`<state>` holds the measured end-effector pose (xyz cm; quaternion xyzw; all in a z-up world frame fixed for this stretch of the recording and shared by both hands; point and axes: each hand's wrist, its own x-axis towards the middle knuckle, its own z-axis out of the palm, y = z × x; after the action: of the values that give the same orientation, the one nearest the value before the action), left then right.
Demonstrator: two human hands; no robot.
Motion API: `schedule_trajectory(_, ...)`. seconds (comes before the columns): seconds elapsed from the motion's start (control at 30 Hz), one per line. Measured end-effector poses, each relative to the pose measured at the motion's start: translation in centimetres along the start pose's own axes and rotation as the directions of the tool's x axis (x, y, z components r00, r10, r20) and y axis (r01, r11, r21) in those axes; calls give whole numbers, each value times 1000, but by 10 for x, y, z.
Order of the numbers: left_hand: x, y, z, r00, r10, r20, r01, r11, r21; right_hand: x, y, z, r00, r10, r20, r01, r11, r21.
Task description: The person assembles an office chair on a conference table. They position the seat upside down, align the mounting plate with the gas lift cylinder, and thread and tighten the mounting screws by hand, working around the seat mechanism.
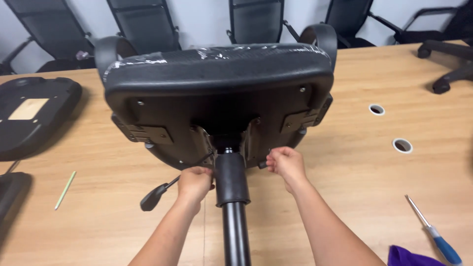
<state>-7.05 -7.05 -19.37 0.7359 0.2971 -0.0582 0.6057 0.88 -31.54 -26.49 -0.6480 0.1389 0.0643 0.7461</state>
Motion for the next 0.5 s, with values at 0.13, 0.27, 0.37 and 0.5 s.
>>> schedule_trajectory(0.13,8,-9,0,999,-36,5,35,999,22,3,40,-9,974,220,-59,-222,974,-34)
schedule_trajectory(0.27,7,-7,1,999,-38,-4,38,999,19,4,46,12,967,254,-13,-254,965,-57)
schedule_trajectory(0.37,-1,-1,0,999,-21,-35,25,994,107,5,46,28,981,194,6,-194,980,-46)
schedule_trajectory(0.5,-3,5,0,999,8,-51,1,983,183,8,44,40,991,127,-38,-129,991,-43)
